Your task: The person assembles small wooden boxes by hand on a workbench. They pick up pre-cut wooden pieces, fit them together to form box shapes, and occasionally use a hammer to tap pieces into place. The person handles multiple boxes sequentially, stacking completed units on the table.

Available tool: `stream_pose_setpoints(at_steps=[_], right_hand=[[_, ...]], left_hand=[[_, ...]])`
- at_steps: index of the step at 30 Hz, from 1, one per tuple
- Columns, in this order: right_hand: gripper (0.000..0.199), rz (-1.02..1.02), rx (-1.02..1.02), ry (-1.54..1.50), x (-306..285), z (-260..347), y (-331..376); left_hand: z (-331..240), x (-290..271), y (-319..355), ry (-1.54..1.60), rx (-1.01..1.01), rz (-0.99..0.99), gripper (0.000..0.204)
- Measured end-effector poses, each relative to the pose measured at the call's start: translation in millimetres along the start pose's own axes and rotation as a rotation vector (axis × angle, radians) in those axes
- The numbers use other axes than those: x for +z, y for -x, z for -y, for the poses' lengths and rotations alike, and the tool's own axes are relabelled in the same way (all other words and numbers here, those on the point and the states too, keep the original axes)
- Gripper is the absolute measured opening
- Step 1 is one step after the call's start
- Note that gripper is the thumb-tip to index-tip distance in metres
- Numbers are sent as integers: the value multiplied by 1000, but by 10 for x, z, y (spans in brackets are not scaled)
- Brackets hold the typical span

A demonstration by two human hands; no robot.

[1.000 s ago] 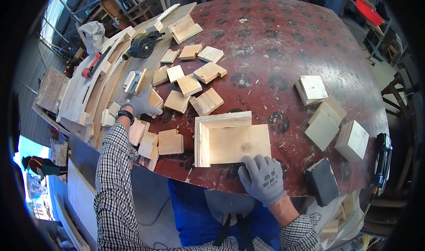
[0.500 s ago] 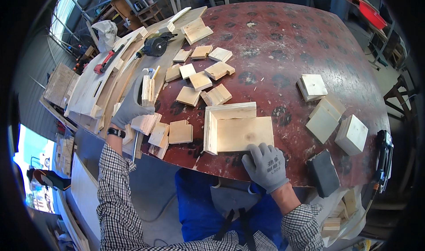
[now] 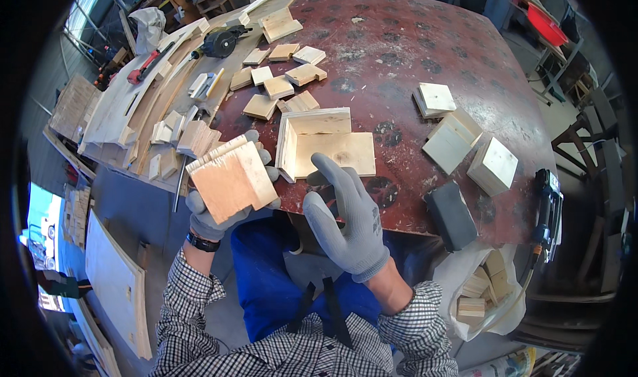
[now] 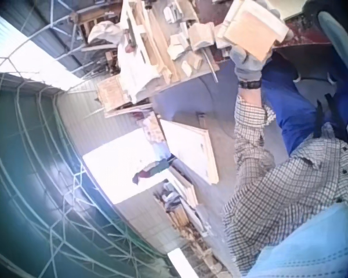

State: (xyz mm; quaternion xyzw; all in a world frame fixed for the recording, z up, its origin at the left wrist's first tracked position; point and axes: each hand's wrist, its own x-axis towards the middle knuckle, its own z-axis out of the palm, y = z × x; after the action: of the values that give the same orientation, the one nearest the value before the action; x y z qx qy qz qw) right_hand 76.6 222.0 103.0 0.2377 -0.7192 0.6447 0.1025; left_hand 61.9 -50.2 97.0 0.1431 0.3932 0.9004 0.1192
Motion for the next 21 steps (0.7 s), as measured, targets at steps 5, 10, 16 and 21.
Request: stream_pose_setpoints(at_steps=[5,10,16,21], right_hand=[[65,162,245,191,5,261,189],[69,172,264,366,112,28,595],[64,11,491,-1,67,-203,1045],[58,-267,607,-527,28,-170,1114]], left_hand=[[241,424,160,-1397,118,102,125],[746,673,403,-1893,118,101,114],[1078,673,695,-1752,286,52,121],[1405,826,826,-809,57,-340,108]])
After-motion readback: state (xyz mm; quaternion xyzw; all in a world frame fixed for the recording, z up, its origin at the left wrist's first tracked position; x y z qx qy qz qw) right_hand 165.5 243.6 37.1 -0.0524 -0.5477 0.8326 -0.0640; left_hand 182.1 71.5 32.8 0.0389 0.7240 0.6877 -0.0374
